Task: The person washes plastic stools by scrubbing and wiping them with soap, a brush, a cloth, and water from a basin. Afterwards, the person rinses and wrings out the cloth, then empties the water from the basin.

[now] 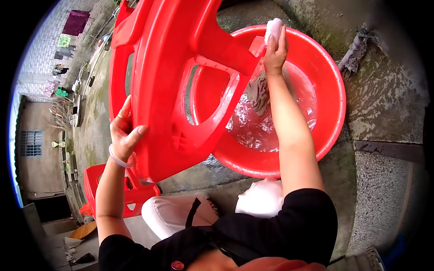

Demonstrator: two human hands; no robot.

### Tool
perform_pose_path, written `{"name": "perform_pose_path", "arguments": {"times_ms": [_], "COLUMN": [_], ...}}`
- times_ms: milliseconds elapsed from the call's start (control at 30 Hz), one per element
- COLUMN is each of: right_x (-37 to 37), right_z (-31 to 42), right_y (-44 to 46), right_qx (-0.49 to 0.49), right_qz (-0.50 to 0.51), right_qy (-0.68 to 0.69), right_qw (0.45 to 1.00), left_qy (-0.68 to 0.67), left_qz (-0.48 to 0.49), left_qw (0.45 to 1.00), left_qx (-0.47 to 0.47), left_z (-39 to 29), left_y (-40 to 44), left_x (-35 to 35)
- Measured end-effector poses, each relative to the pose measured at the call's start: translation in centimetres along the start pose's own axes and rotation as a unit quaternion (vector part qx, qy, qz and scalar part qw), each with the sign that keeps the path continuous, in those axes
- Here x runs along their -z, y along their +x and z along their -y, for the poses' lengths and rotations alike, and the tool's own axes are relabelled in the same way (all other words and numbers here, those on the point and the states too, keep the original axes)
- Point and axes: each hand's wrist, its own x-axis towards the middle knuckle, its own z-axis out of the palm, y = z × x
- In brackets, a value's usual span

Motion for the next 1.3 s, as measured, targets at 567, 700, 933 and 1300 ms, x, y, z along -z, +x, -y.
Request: {"name": "perform_pose_path", "arguments": {"times_ms": [567,700,933,1300], "right_x": [-1.1,5.1,18.0,12.6], "right_z": [-6.7,-4.8,-7.5,-15.0], "right_y": [-8.3,-3.7,-5.7,-17.0], "right_qx": [-0.587,-0.553,-0.415,-0.551], "right_qz": [0.036,0.000,0.204,0.206], "right_qy": [0.460,0.534,-0.430,-0.184], "right_qw": [0.665,0.640,0.775,0.787], "left_qy": [0.014,0.036,0.059,0.058], "left_qz": [-0.003,-0.011,-0.019,-0.005], "left_qw": [1.000,0.999,0.998,0.998], "left_qx": [0.006,-0.015,-0.016,-0.013], "left_z": [1.2,1.9,0.7,-0.6], "left_y": [-0.3,-0.3,-0.3,0.6], "left_x": [2.2,2.4,1.1,-0.7]}}
